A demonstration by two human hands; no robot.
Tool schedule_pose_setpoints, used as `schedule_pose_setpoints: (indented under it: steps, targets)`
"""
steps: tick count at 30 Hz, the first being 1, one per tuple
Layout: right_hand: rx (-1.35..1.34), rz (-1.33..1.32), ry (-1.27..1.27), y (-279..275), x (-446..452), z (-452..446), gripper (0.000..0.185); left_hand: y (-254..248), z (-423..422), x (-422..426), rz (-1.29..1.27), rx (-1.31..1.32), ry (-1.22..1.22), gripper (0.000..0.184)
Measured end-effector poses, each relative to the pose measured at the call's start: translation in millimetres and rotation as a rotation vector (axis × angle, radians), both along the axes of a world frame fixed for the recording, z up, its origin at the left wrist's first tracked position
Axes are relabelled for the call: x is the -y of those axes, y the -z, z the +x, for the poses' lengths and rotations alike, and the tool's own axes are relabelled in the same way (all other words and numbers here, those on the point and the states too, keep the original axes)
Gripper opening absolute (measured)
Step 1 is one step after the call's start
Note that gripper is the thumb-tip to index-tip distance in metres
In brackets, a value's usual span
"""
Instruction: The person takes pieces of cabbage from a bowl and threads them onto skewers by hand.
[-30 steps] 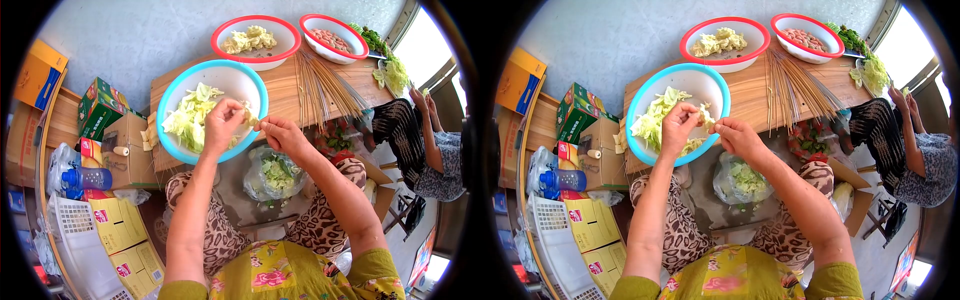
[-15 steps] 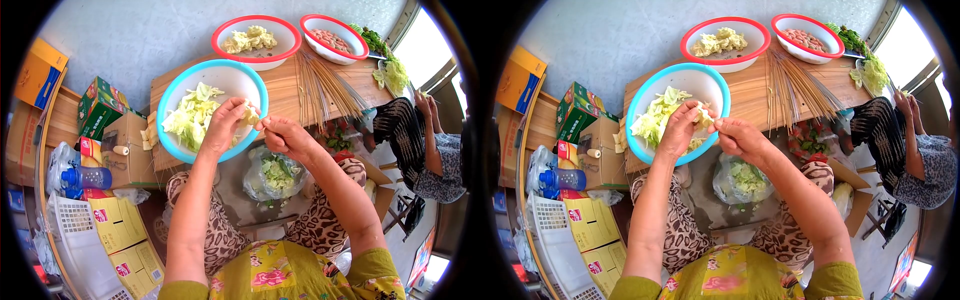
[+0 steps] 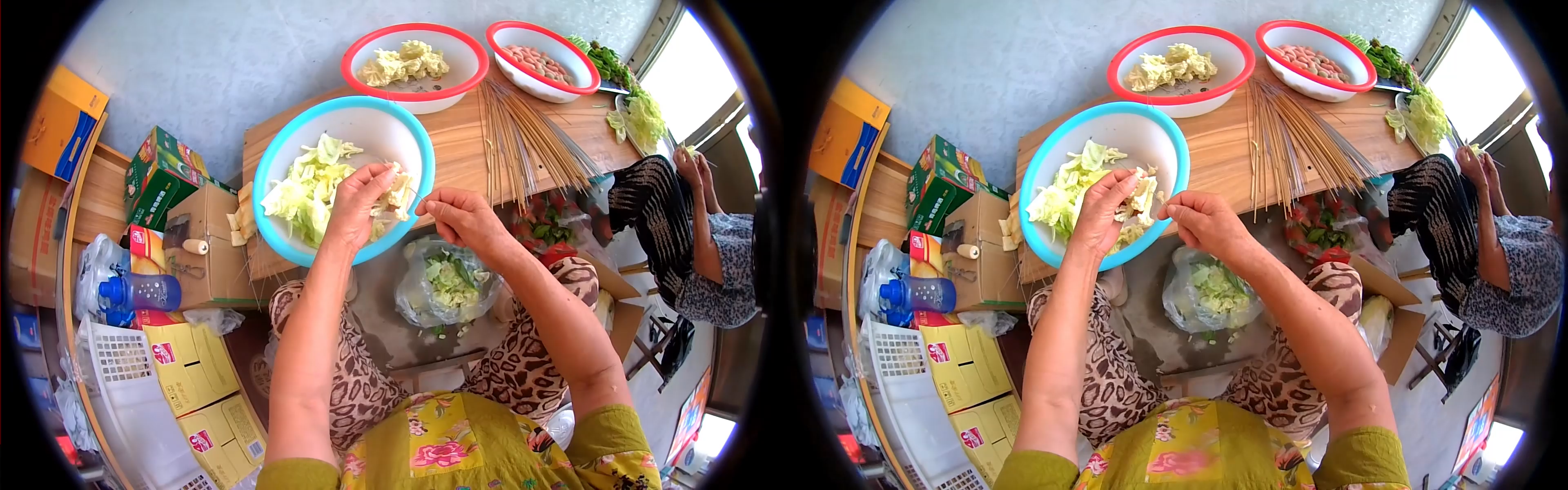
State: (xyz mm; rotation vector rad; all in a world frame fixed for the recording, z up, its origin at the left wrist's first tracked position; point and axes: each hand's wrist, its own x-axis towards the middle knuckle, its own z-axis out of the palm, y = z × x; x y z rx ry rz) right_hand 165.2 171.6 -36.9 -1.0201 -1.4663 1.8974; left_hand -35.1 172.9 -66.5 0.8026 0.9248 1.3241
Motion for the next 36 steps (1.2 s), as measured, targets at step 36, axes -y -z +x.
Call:
schedule_pose_setpoints:
  steps: [36]
  targets:
    - [-0.084, 0.007, 0.231, -17.4, -30.2, 27.4, 0.019, 95.1, -70.4, -135.3, 0.064, -1.875, -0.032, 0.036]
